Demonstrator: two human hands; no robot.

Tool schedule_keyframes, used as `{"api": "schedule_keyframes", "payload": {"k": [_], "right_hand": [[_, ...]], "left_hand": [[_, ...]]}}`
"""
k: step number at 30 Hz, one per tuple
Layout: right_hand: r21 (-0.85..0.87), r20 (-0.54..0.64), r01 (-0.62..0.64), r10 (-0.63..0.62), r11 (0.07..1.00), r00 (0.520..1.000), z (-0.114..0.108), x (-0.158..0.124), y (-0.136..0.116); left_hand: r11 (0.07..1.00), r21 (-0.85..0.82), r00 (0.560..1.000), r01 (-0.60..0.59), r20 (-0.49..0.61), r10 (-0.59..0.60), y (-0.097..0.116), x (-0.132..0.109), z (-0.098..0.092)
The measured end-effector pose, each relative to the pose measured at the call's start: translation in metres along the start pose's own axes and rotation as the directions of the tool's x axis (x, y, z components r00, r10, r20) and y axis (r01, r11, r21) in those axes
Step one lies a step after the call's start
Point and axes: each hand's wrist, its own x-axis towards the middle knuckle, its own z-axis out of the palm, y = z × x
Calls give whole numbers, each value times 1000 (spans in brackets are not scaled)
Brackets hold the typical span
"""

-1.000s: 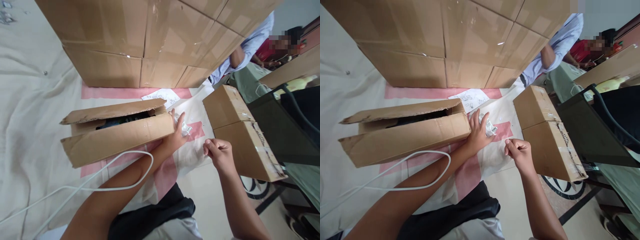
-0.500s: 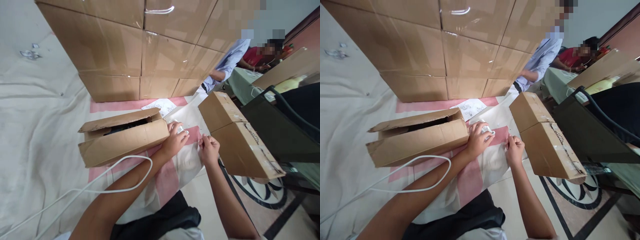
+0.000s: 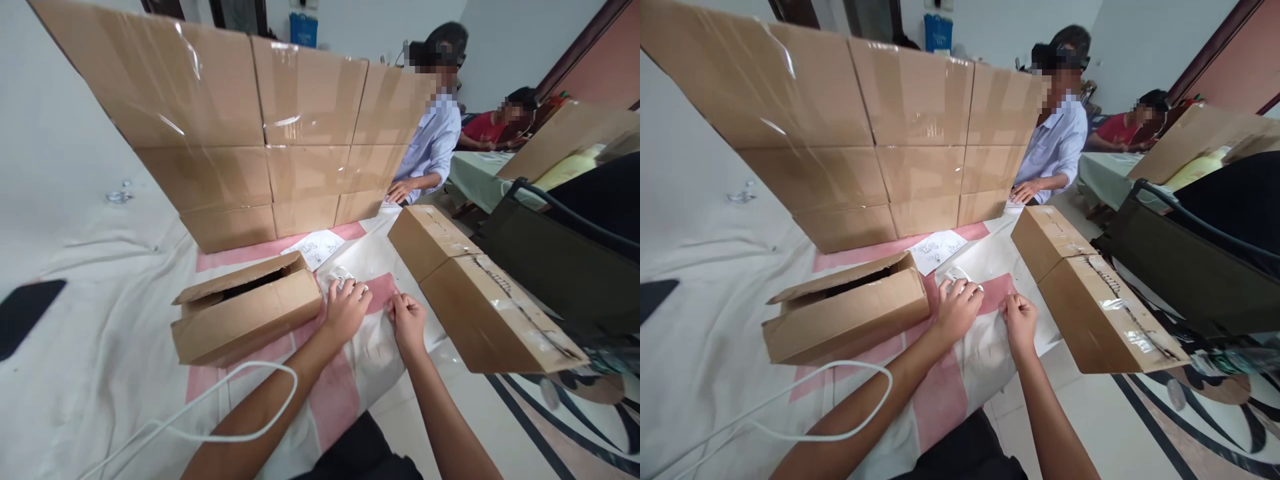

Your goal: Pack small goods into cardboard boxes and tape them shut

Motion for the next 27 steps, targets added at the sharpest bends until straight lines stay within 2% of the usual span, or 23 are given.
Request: {"api": "schedule_keyframes", "payload": {"k": [7,9,11,12,14,16,18,20,22,24,25,27], "right_hand": [[24,44,36,-37,999,998,-5,-5,-2],[15,76,81,-82,997,994,-6,-10,-11],[9,196,123,-123,992,973,-6,-17,-25],[17,289,133,-132,991,948,-6,-21,-34],[41,510,121,-125,992,851,-4,-29,-54],[57,688,89,-103,994,718,1,-38,-74],[68,784,63,-93,996,614,6,-47,-90],[76,819,60,-96,995,566,11,-56,-99],[67,840,80,-100,995,533,15,-65,-102],[63,864,94,-102,994,492,19,-74,-101],[68,878,89,-102,994,467,21,-79,-101],[95,901,55,-109,994,420,27,-89,-99]], "left_hand": [[1000,27,1000,6,16,-6,12,1,-13],[996,-71,998,54,22,-52,17,2,-23],[944,-302,991,134,60,-121,23,3,-41],[872,-450,981,194,106,-163,26,3,-52],[636,-693,941,338,257,-220,32,-1,-78],[392,-799,889,457,410,-201,37,-10,-102],[267,-815,857,515,486,-169,38,-26,-121],[206,-804,826,558,515,-230,35,-45,-132],[151,-769,763,621,548,-342,30,-63,-139],[142,-743,718,654,550,-426,24,-77,-147],[165,-739,719,653,537,-440,21,-83,-152],[240,-735,752,634,514,-414,17,-91,-163]]}}
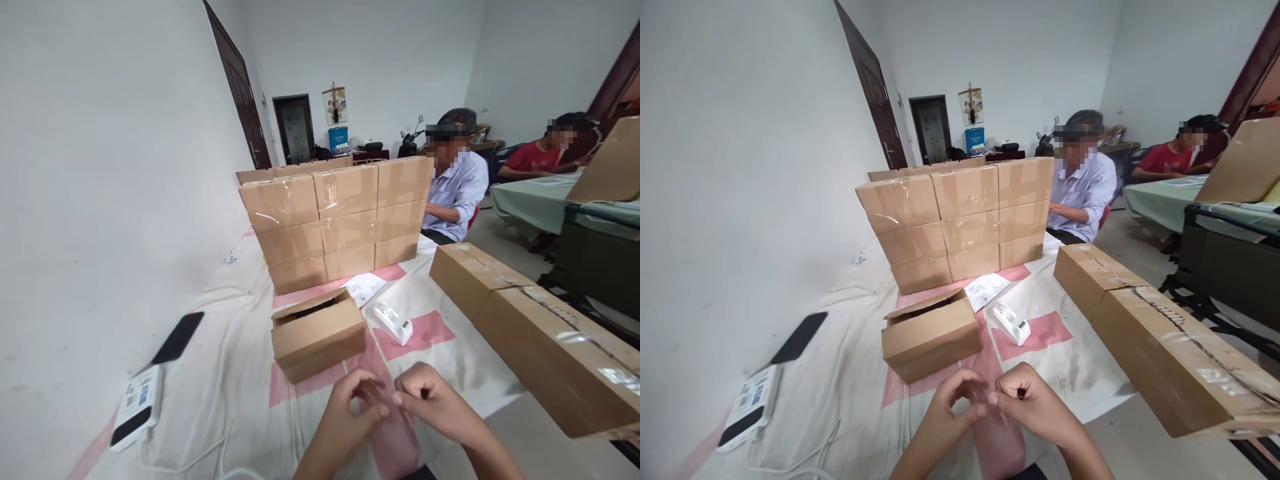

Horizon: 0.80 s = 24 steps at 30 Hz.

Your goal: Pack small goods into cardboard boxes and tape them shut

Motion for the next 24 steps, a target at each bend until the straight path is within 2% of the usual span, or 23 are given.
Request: {"api": "schedule_keyframes", "payload": {"k": [3,5,8,10,12,14,15,17,18,19,20,21,23,24], "right_hand": [[95,45,20,-25,995,999,16,6,1],[146,40,29,-36,989,999,24,11,2],[167,-18,40,-37,985,999,30,17,5],[156,-53,25,-17,987,998,33,19,7],[163,-55,-15,24,987,998,37,19,9],[193,-39,-39,47,980,998,42,19,12],[206,-32,-47,55,977,998,45,19,13],[191,-28,-63,70,979,997,51,17,15],[165,-25,-71,76,984,997,53,17,16],[137,-17,-79,82,987,996,55,16,16],[112,-4,-83,84,990,996,56,16,16],[94,14,-83,82,992,997,57,16,15],[74,44,-74,71,994,996,57,17,12],[56,49,-72,69,996,996,56,18,11]], "left_hand": [[991,136,998,0,56,-8,3,-14,-9],[970,243,1000,-11,29,4,3,-20,-12],[913,375,986,-161,10,169,2,-24,-16],[834,468,945,-293,9,327,3,-25,-19],[742,558,890,-370,-16,456,5,-27,-23],[686,619,846,-382,-64,529,7,-31,-27],[690,628,842,-359,-101,530,8,-33,-29],[797,549,885,-251,-204,419,10,-36,-30],[880,446,923,-163,-246,295,11,-36,-30],[949,309,961,-55,-243,135,13,-36,-29],[985,166,983,56,-185,-25,14,-36,-28],[988,44,985,150,-94,-145,14,-35,-26],[962,-111,968,250,35,-248,13,-32,-23],[954,-153,966,259,35,-256,12,-31,-22]]}}
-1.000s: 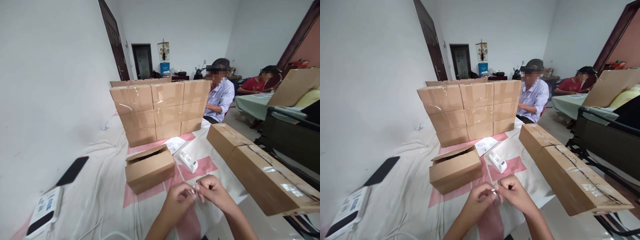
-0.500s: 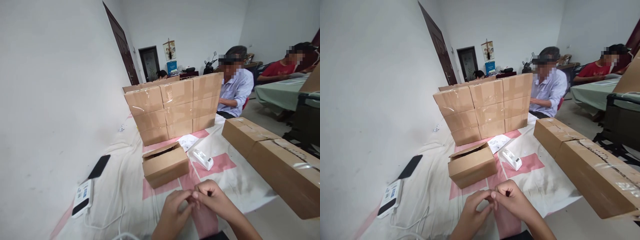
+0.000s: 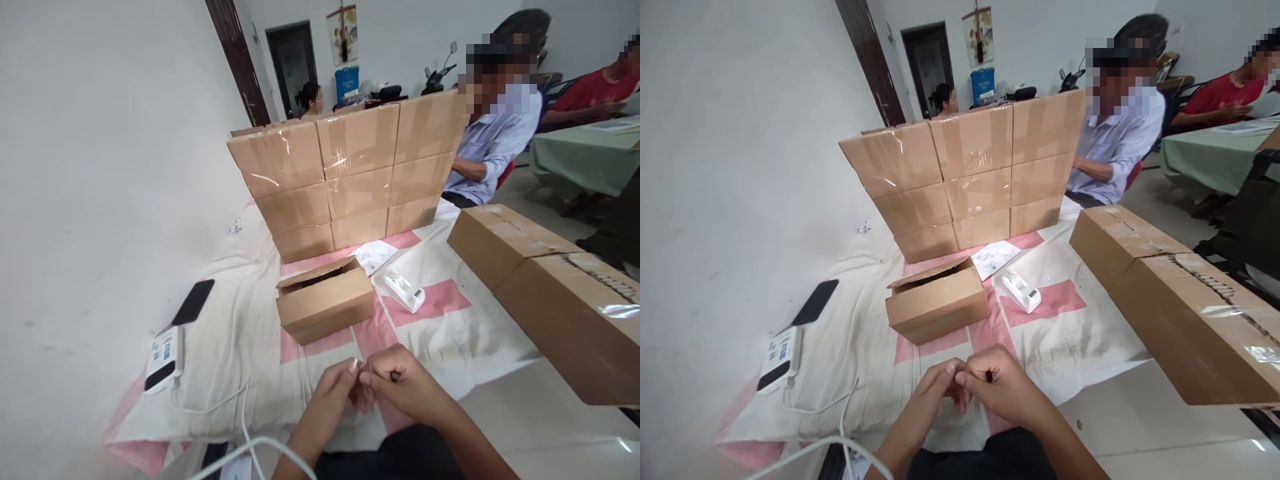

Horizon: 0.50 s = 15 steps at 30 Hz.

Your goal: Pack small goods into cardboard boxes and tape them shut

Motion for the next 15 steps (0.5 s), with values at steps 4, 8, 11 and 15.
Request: {"api": "schedule_keyframes", "payload": {"k": [4,8,11,15], "right_hand": [[-122,-46,-23,18,992,999,-5,3,-1],[-115,-47,-54,49,992,998,-8,3,3],[-6,-31,-95,95,995,995,-7,2,4],[180,4,-144,146,973,989,-3,2,6]], "left_hand": [[983,154,961,-104,-238,139,-4,2,-5],[523,786,695,-330,-173,698,1,0,-20],[-19,936,468,-352,194,862,13,0,-35],[-343,875,394,-341,464,793,35,2,-52]]}}
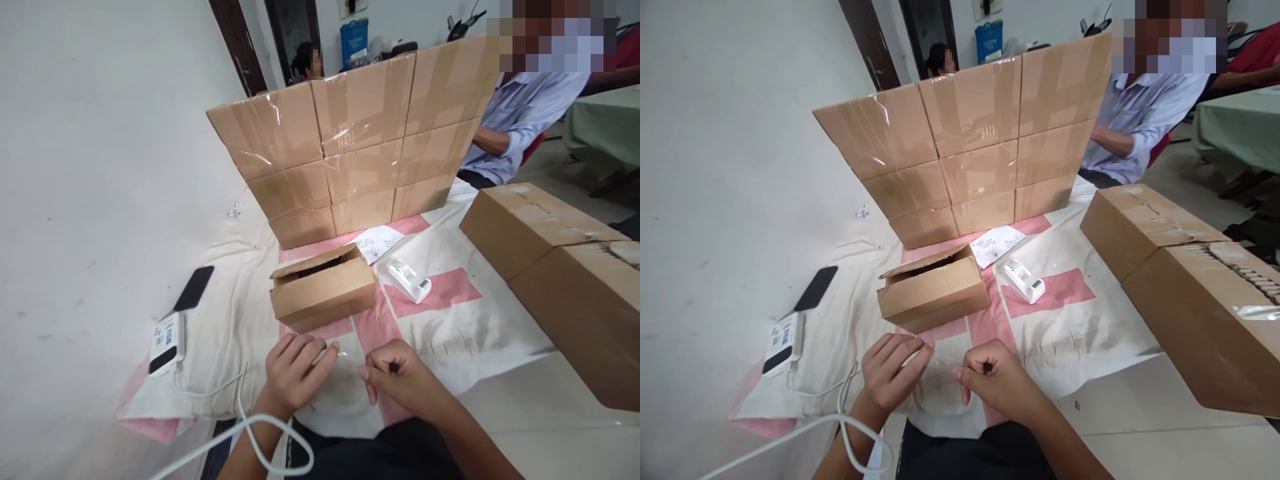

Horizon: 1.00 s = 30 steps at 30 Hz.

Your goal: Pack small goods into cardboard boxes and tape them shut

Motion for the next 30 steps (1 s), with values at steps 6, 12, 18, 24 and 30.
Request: {"api": "schedule_keyframes", "payload": {"k": [6,12,18,24,30], "right_hand": [[14,-105,73,-71,997,992,3,3,6],[-35,-213,130,-135,991,968,-5,7,10],[-98,-263,192,-211,977,942,-21,7,-1],[-148,-251,247,-278,958,927,-41,30,-37],[-188,-230,306,-345,933,910,-38,78,-72]], "left_hand": [[992,128,999,0,49,-6,-18,7,-13],[849,218,866,482,32,-500,-63,2,-5],[466,-343,578,815,435,-691,-105,-10,23],[396,-337,500,854,320,-805,-59,-9,33],[503,3,495,864,170,-852,2,14,30]]}}
